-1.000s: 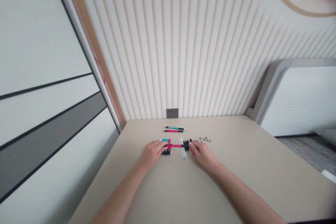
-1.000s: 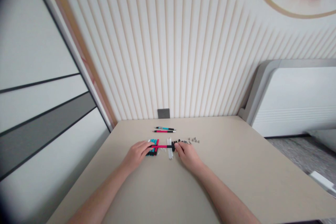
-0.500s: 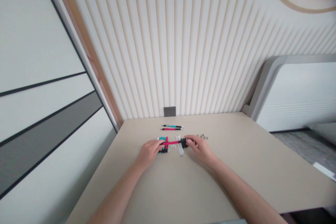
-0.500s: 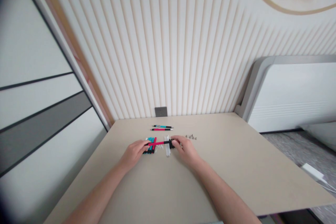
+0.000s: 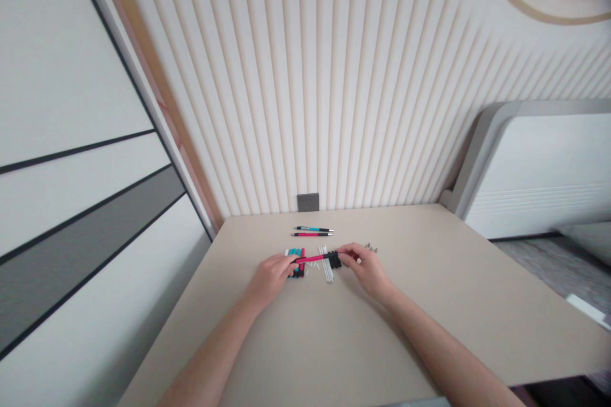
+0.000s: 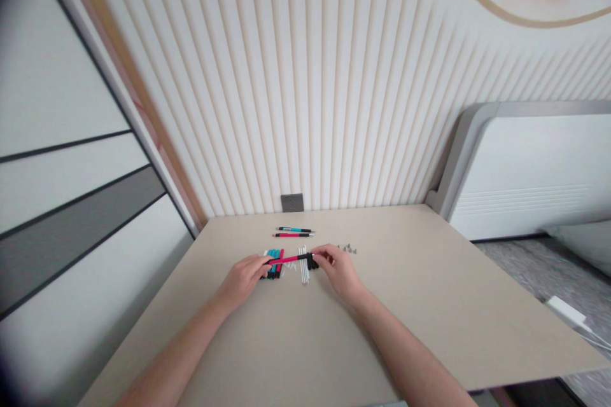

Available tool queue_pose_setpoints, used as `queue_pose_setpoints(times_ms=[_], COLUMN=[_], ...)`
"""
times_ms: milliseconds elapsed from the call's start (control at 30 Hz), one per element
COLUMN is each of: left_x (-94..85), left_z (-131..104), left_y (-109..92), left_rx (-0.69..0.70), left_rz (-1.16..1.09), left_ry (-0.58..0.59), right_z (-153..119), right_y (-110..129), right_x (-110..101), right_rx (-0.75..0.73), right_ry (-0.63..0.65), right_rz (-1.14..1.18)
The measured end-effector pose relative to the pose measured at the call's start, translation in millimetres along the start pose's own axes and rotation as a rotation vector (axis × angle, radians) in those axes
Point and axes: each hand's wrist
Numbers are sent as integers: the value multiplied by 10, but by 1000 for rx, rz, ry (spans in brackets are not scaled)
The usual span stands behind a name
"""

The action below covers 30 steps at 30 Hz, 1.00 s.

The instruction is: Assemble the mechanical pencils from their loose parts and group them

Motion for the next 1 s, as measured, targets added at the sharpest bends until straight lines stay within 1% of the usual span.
queue_pose_setpoints(times_ms=[100,200,300,367,433,533,700,900,1000], left_x=[-3,-5,-6,-6,-2,6,12,3,7], left_z=[3,7,9,7,5,1,-3,2,2], left_y=[-10,-11,-7,-1,5,12,8,-5,-4], left_rx=[-4,-15,-34,-43,-48,-52,-57,-59,-58], left_rz=[10,3,-8,-11,-10,-15,-30,-19,-19], left_ry=[4,-12,-17,-9,8,23,26,54,49], right_z=[30,76,100,93,74,46,27,22,22], right_y=[-24,-69,-154,-213,-254,-271,-246,-257,-290], right_x=[-52,-193,-387,-497,-565,-594,-575,-575,-566], right_rx=[-57,-88,-85,-51,8,80,86,113,120], right_ry=[-76,-81,-6,100,196,272,361,374,372], right_rz=[-75,-193,-419,-562,-653,-742,-835,-863,-876])
Point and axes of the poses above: each hand's wrist, its own z-axis towards the middle knuckle, its own x-axis out of the palm, y = z × x, and after that the axes turned 14 degrees about -x, right-handed
